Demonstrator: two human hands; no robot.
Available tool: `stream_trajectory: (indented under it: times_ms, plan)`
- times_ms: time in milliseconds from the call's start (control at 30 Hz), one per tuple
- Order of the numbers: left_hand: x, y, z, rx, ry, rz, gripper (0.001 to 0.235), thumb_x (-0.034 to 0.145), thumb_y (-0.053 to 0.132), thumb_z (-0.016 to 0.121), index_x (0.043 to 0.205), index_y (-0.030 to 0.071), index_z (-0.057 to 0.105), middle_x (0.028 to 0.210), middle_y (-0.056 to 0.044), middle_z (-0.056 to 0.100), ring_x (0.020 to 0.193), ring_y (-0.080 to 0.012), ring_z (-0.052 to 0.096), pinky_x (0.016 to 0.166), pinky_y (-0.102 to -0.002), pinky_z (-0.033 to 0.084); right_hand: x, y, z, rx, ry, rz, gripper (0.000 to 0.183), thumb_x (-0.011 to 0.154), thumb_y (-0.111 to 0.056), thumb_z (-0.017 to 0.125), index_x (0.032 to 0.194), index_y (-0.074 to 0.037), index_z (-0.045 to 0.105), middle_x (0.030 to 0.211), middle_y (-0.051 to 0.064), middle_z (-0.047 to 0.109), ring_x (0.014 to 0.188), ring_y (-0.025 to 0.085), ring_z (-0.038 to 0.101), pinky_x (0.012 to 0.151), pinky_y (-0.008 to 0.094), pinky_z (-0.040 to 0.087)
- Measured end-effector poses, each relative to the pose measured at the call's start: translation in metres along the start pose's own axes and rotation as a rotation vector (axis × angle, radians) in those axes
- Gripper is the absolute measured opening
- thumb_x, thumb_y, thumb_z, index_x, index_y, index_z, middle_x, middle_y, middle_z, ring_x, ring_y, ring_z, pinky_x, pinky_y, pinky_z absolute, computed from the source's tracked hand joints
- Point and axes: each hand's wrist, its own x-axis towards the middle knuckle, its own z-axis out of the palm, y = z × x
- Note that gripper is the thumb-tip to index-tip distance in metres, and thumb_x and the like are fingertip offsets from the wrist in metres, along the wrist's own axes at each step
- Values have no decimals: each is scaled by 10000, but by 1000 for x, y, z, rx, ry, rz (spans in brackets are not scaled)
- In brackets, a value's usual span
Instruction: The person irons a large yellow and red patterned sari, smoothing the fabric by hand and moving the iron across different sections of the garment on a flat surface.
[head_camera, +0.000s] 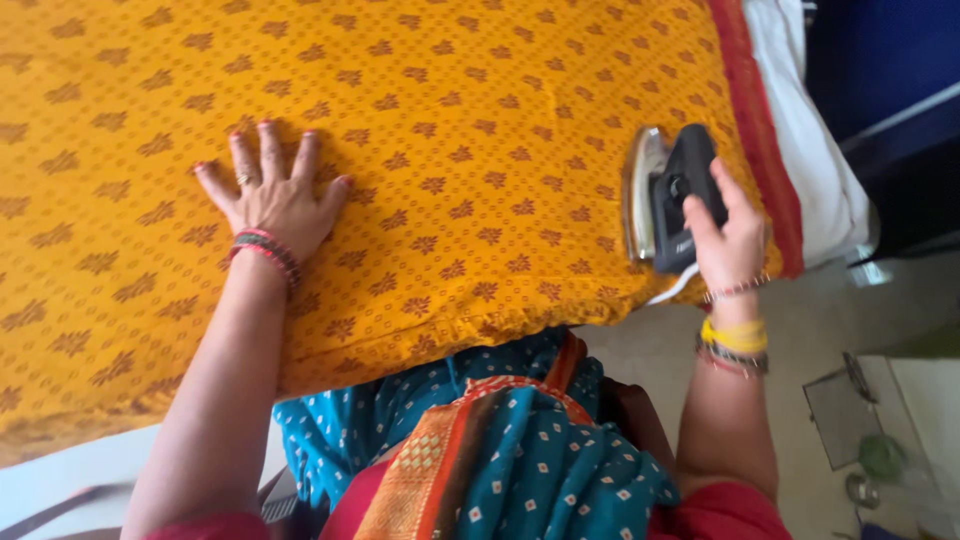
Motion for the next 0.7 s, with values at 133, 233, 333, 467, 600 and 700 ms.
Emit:
stream_trajectory:
  times_ms: [133, 233, 333, 467, 600, 700]
  plan:
    - [0, 0, 2, 10, 2, -16, 757, 952, 688, 401, 1584, 276, 343, 1693, -177, 130, 1552, -431, 26, 1101, -784, -89, -36, -35, 1, 198, -243, -240, 529, 979, -50, 693, 1488, -2, 559, 1298, 104, 698, 1005, 89, 664, 901, 236, 547]
    - [2, 0, 3, 36, 10, -18, 757, 951, 698, 377, 1586, 290, 330, 1697, -154, 120, 1546, -420, 34, 1103, -776, -93, -38, -51, 12, 194, -349, -372, 499, 952, -29, 717, 1436, 17, 606, 1329, 111, 698, 1127, 107, 656, 979, 251, 520]
    - [3, 1, 3, 62, 4, -35, 769, 946, 727, 351, 1585, 302, 310, 1695, -119, 112, 1551, -387, 34, 1111, -761, -100, -19, -55, 25, 122, -293, -511, 450, 957, -34, 727, 1392, 23, 629, 1316, 114, 704, 1148, 113, 670, 991, 259, 522]
    - [1, 4, 0, 86, -18, -57, 785, 934, 734, 347, 1589, 303, 300, 1698, -102, 103, 1551, -374, 36, 1127, -739, -85, 15, -59, 60, 238, -181, -248, 481, 966, -67, 718, 1436, -19, 628, 1221, 136, 729, 1009, 112, 655, 907, 258, 543]
    - [2, 8, -7, 125, -73, -91, 780, 928, 731, 331, 1592, 328, 262, 1702, -76, 70, 1554, -360, 25, 1142, -729, -67, 21, -78, 75, 192, -190, -430, 480, 952, -67, 727, 1411, 2, 601, 1327, 162, 701, 1143, 174, 688, 962, 289, 538]
    - [3, 10, -12, 120, -128, -97, 784, 930, 735, 307, 1601, 341, 209, 1698, -74, 26, 1545, -358, 4, 1143, -723, -69, 7, -95, 82, 150, -343, -484, 490, 909, -90, 738, 1382, -21, 630, 1274, 152, 733, 1101, 165, 716, 928, 283, 547]
